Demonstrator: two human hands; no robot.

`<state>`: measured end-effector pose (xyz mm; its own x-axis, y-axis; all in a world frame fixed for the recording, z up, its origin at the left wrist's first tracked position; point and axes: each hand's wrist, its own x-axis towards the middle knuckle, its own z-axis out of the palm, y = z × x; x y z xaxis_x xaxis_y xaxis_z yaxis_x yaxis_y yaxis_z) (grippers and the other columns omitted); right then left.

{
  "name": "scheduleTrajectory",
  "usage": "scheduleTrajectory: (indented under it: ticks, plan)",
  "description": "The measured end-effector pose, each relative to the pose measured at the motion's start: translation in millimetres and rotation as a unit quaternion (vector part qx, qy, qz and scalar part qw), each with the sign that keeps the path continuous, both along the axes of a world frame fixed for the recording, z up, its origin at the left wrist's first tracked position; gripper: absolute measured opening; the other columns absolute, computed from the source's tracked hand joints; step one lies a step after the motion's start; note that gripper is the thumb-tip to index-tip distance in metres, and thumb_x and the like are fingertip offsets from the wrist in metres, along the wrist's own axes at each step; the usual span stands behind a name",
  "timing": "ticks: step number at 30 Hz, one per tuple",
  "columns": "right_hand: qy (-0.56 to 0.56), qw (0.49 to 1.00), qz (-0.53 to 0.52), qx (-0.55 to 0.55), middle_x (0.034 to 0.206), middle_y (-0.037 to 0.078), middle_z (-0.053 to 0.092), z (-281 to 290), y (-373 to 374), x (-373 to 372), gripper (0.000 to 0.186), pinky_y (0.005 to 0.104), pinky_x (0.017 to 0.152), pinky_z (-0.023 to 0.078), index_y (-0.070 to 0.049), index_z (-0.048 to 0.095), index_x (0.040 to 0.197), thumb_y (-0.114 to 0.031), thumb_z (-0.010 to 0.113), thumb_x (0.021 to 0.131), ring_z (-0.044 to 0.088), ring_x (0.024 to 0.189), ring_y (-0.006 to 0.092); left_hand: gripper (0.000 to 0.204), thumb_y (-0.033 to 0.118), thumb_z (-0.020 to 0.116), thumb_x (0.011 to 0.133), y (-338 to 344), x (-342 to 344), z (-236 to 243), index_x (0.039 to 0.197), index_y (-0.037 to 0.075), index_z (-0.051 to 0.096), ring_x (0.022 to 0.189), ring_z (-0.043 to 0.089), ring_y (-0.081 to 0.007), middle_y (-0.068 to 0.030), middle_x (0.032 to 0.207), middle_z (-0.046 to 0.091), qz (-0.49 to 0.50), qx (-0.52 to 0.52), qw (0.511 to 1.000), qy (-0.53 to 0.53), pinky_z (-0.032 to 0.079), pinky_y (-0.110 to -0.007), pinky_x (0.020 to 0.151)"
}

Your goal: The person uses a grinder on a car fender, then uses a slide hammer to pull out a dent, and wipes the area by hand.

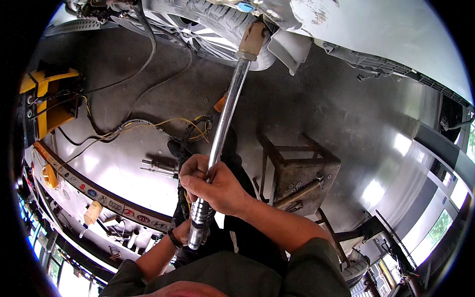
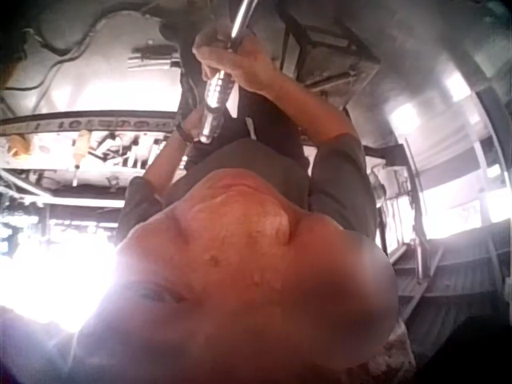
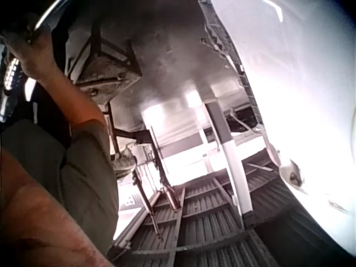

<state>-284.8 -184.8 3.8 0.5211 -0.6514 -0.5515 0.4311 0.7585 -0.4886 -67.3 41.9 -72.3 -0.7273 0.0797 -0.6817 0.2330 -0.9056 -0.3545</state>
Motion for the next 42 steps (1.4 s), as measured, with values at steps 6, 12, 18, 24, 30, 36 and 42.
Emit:
scheduleTrajectory:
  ticks: [6,12,18,24,30,36,42]
  plan:
    - [-0.004,1.000,0.010,0.001,0.073,0.000,0.056,2.8,-1.7,-0.3,0.012,0.0312,0.069,0.054,-0.002,0.056,0.101,-0.012,0.062,0.098,0.060,0.066,0.0077,0.041,0.049,0.053,0.100,3.3,0.6,-2.9,0.123,0.014,0.056,0.071,0.070,-0.0217,-0.0078,0.088,0.069,0.002,-0.010,1.000,-0.006,0.059,-0.036,0.064]
    - [-0.008,1.000,0.012,-0.010,0.073,-0.001,0.055,1.1,0.3,-1.5,0.012,0.0310,0.069,0.054,-0.003,0.055,0.103,-0.014,0.061,0.099,0.058,0.066,0.0074,0.038,0.044,0.060,0.097,-4.8,-1.0,-1.9,0.116,0.011,0.063,0.075,0.072,-0.0236,-0.0109,0.092,0.072,0.049,0.044,0.998,0.024,0.061,-0.036,0.066]
    - [-0.009,1.000,0.021,-0.013,0.075,0.000,0.057,-0.4,0.6,-1.5,0.013,0.0319,0.069,0.054,-0.003,0.055,0.105,-0.014,0.061,0.100,0.059,0.067,0.0080,0.036,0.038,0.060,0.098,-5.1,-0.9,-0.7,0.117,0.008,0.062,0.075,0.072,-0.0236,-0.0115,0.092,0.072,0.059,0.042,0.997,0.029,0.061,-0.036,0.067]
    - [0.012,0.999,-0.005,0.034,0.073,0.002,0.057,5.2,1.7,-7.5,0.018,0.0344,0.069,0.053,0.000,0.055,0.110,-0.011,0.061,0.098,0.059,0.067,0.0115,0.040,0.049,0.049,0.102,-29.5,-19.7,18.0,0.122,0.015,0.056,0.065,0.067,-0.0200,-0.0066,0.083,0.067,0.024,0.033,0.999,-0.009,0.058,-0.034,0.058]
    - [0.004,0.998,-0.061,0.032,0.072,0.008,0.060,2.5,-79.8,-27.8,0.028,0.0396,0.059,0.055,0.004,0.057,0.114,-0.017,0.064,0.096,0.062,0.060,0.0189,0.051,0.061,0.041,0.102,9.5,-11.7,-7.6,0.114,0.015,0.060,0.068,0.070,-0.0250,-0.0114,0.086,0.070,0.003,0.026,1.000,-0.016,0.060,-0.038,0.063]
    - [0.010,0.996,-0.087,-0.028,0.064,0.006,0.053,-6.4,-36.7,-20.8,0.026,0.0416,0.061,0.052,-0.002,0.052,0.116,-0.023,0.055,0.101,0.058,0.060,0.0213,0.045,0.057,0.042,0.103,-9.6,-18.3,12.2,0.117,0.017,0.058,0.065,0.066,-0.0195,-0.0058,0.084,0.068,0.025,0.029,0.999,-0.013,0.057,-0.035,0.060]
    - [-0.041,0.997,-0.020,0.059,0.074,0.002,0.056,-14.6,42.7,-5.8,0.014,0.0304,0.068,0.053,-0.003,0.055,0.106,-0.011,0.063,0.097,0.061,0.070,0.0105,0.034,0.039,0.044,0.107,9.4,-10.1,11.3,0.129,0.015,0.052,0.075,0.065,-0.0108,-0.0011,0.098,0.068,0.012,0.082,0.996,-0.042,0.054,-0.025,0.064]
